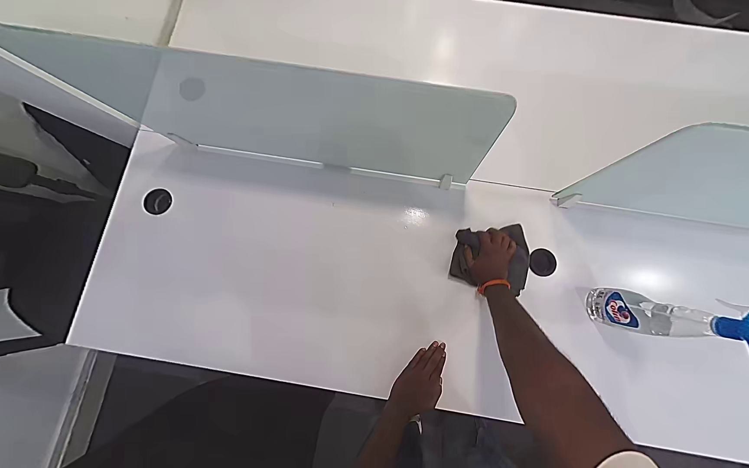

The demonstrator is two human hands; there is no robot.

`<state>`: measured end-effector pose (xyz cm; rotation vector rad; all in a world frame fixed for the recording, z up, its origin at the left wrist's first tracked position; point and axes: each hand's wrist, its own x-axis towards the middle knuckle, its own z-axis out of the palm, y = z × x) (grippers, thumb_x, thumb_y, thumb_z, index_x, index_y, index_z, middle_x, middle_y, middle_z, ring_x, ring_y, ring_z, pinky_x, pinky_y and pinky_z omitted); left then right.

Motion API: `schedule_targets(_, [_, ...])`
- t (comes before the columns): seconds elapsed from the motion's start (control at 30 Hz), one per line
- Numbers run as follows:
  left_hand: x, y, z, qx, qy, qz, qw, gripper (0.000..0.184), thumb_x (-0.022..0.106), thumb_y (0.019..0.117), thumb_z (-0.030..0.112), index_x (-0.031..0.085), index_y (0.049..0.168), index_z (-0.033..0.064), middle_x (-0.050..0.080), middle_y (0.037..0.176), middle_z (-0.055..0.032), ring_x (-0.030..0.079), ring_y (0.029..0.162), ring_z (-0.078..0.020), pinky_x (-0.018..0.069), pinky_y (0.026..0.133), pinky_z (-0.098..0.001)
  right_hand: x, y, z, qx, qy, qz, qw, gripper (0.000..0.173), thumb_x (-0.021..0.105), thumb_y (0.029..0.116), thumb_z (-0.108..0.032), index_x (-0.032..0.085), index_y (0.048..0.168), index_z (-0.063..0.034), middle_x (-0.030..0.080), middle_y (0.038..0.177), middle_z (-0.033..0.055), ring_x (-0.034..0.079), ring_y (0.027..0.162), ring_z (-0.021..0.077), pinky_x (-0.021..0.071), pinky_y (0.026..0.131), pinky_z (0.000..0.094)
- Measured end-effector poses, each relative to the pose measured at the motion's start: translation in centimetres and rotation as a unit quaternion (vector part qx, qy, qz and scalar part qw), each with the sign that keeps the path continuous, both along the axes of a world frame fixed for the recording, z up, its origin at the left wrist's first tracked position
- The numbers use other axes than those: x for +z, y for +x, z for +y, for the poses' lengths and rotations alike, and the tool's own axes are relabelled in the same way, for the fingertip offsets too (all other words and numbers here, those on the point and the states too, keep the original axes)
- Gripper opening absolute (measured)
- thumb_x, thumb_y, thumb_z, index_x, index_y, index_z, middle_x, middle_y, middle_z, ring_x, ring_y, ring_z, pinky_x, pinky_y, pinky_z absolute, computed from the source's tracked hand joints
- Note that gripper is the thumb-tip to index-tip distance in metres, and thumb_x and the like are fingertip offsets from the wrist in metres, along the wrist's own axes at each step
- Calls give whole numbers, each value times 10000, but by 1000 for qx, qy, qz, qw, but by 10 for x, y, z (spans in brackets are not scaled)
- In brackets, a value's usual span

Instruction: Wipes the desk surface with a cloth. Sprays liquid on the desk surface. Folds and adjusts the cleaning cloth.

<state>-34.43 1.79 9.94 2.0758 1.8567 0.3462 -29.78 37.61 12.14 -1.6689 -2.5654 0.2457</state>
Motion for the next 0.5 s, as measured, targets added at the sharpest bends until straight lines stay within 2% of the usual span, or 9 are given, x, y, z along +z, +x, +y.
schedule_targets(0.07, [0, 1, 0, 2, 3, 0, 1000, 530, 444, 1003, 268, 512, 1476, 39, 433, 1607, -62, 348, 1514, -200, 314, 1217, -390, -3, -10, 24, -14, 23, 14, 1000, 485, 603, 909, -496, 653, 1272, -179, 557, 1382, 178, 486, 1322, 405, 319, 1098, 658])
schedule_targets(0.17, [-2, -1, 1, 6, 20, -3, 1000, 521, 447, 1000, 262, 524, 1463, 34, 456, 1591, -67, 361, 1507, -200, 318, 1216, -386, -2, -28, 55, -37, 52, 38, 997, 501, 575, 930, -474, 615, 1344, -195, 552, 1392, 196, 490, 1318, 421, 347, 1065, 657])
schedule_targets(0.27, [-1, -1, -2, 4, 25, -14, 1000, 518, 450, 995, 235, 526, 1461, 23, 460, 1588, -76, 369, 1505, -209, 325, 1215, -392, 1, -34, 63, -51, 50, 52, 996, 542, 575, 938, -439, 549, 1450, -263, 532, 1427, 195, 468, 1347, 416, 316, 1096, 653])
schedule_targets(0.33, [-2, 0, -1, 2, 24, -20, 1000, 513, 455, 983, 213, 533, 1454, 24, 461, 1587, -75, 371, 1503, -209, 325, 1214, -388, -3, -28, 64, -21, 54, 55, 997, 575, 567, 933, -407, 510, 1494, -296, 503, 1471, 191, 458, 1355, 424, 309, 1093, 654])
schedule_targets(0.4, [-2, -2, 0, 4, 28, -25, 999, 504, 457, 986, 196, 535, 1452, 22, 457, 1590, -74, 368, 1505, -210, 320, 1220, -389, -6, -18, 59, 30, 50, 51, 997, 603, 527, 931, -369, 465, 1528, -313, 444, 1541, 176, 410, 1407, 422, 271, 1113, 677])
schedule_targets(0.5, [-1, -3, -1, 3, 34, -35, 999, 508, 439, 987, 180, 527, 1458, 12, 455, 1591, -86, 364, 1508, -223, 320, 1220, -399, -9, 11, 23, 74, 6, 33, 997, 617, 502, 952, -341, 416, 1562, -320, 334, 1648, 116, 248, 1543, 371, 156, 1181, 721])
